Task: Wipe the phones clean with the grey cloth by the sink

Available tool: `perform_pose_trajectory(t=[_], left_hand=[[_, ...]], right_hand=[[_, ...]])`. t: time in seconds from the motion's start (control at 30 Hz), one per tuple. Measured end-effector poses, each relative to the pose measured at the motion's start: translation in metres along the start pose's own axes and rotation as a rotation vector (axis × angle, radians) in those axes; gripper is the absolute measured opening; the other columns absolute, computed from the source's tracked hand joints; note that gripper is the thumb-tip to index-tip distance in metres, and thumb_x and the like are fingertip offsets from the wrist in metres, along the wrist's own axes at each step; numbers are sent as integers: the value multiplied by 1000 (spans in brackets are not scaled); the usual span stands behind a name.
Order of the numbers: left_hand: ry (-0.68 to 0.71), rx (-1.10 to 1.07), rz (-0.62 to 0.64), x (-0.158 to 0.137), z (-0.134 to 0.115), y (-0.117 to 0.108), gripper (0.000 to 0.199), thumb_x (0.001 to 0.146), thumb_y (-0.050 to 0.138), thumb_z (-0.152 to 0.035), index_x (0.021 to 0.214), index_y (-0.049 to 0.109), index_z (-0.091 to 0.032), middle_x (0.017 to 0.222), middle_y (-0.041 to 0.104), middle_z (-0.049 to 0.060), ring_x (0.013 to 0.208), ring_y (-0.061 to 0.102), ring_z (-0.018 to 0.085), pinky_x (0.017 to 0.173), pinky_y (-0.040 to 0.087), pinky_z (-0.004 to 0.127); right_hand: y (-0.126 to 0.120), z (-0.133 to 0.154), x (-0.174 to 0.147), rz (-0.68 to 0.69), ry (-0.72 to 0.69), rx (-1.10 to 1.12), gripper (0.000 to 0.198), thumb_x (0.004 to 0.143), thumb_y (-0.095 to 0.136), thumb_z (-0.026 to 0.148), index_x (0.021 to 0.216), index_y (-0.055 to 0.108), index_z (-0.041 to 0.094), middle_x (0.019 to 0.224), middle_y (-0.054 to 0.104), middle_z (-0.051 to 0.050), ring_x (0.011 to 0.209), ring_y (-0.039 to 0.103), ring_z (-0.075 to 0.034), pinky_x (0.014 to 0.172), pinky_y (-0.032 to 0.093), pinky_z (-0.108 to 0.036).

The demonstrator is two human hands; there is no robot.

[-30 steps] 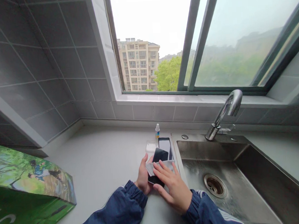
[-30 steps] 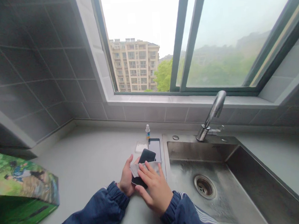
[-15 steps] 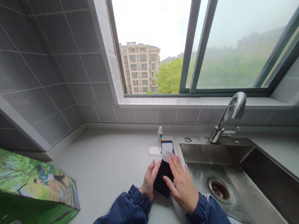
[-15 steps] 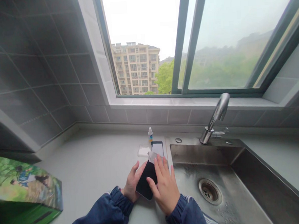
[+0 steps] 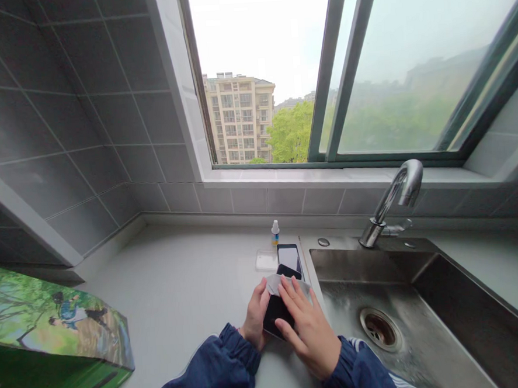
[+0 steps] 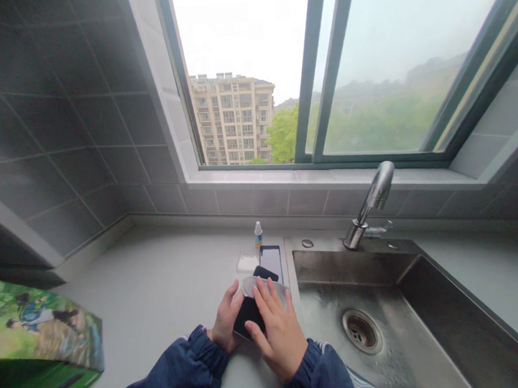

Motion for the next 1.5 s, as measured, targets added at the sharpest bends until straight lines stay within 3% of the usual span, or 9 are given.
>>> perform_pose_trajectory(t=[0.27, 0.47, 0.63, 0.77, 0.93, 1.07, 1.17, 1.33, 1.5], left_hand=[[-44, 153, -38, -7, -1, 13, 64, 92, 57, -52, 145, 53, -15, 127, 68, 13, 123, 60, 30, 110, 40, 39], [-18, 43, -66, -1, -2, 3, 69, 95, 47, -58, 145, 51, -10, 122, 70, 16, 121, 62, 32, 112, 37, 45], [-21, -15, -111, 1, -4, 3, 72, 94, 48, -61, 143, 51, -9, 118, 71, 18, 116, 66, 32, 112, 38, 45], [-21, 10, -107, 2, -3, -1, 68, 94, 51, -57, 143, 53, -10, 120, 71, 17, 120, 63, 32, 114, 35, 45], [-86, 58, 15, -1, 1, 7, 69, 97, 44, -58, 149, 47, -13, 132, 66, 15, 130, 56, 32, 117, 30, 45], [-68, 81, 1, -3, 0, 7, 68, 97, 45, -57, 149, 47, -14, 135, 64, 14, 130, 56, 31, 117, 30, 42], [-51, 54, 7, -2, 0, 6, 67, 97, 45, -57, 148, 48, -14, 131, 66, 14, 127, 58, 31, 116, 32, 43], [-17, -23, -83, 2, -2, 0, 71, 95, 49, -59, 146, 49, -11, 123, 70, 17, 119, 64, 33, 113, 36, 45], [-9, 7, -47, 3, -2, 0, 73, 94, 52, -59, 148, 48, -10, 125, 69, 17, 121, 62, 33, 112, 37, 44]], right_hand=[[-6, -15, 1, -169, 139, -38, 71, 103, 41, 38, 161, 1, 27, 167, 14, -9, 155, 12, -35, 114, 29, -70], [-4, 7, -1, 130, -80, 100, 67, 99, 47, 48, 159, 27, 24, 163, 26, -9, 153, 19, -38, 114, 19, -76], [-10, 19, -3, 205, -191, 167, 62, 99, 49, 47, 156, 35, 25, 161, 30, -9, 152, 22, -36, 115, 15, -75], [-5, 11, -2, 143, -92, 103, 62, 101, 45, 41, 158, 28, 25, 164, 24, -7, 153, 20, -35, 116, 19, -74], [-1, -6, 0, -6, 103, 12, 68, 102, 43, 42, 161, 14, 26, 166, 16, -8, 154, 16, -35, 115, 26, -71], [-6, -11, 0, -120, 159, -14, 70, 103, 41, 40, 161, 4, 28, 167, 14, -8, 154, 14, -35, 114, 29, -71], [-7, -6, -1, -89, 105, -3, 73, 101, 44, 41, 161, 5, 27, 167, 15, -9, 154, 12, -37, 114, 24, -74], [-3, 13, -3, 145, -140, 102, 70, 99, 49, 50, 159, 25, 24, 163, 26, -10, 152, 20, -39, 114, 17, -77], [-6, 7, -1, 86, -122, 90, 62, 101, 47, 43, 158, 29, 27, 162, 29, -9, 152, 25, -36, 116, 19, -74]])
Point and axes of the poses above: each hand's wrist, its own x-axis towards the middle knuckle, its own y-axis out of the palm, z = x × y, the point moved 5 cm from there along x, towards the middle knuckle
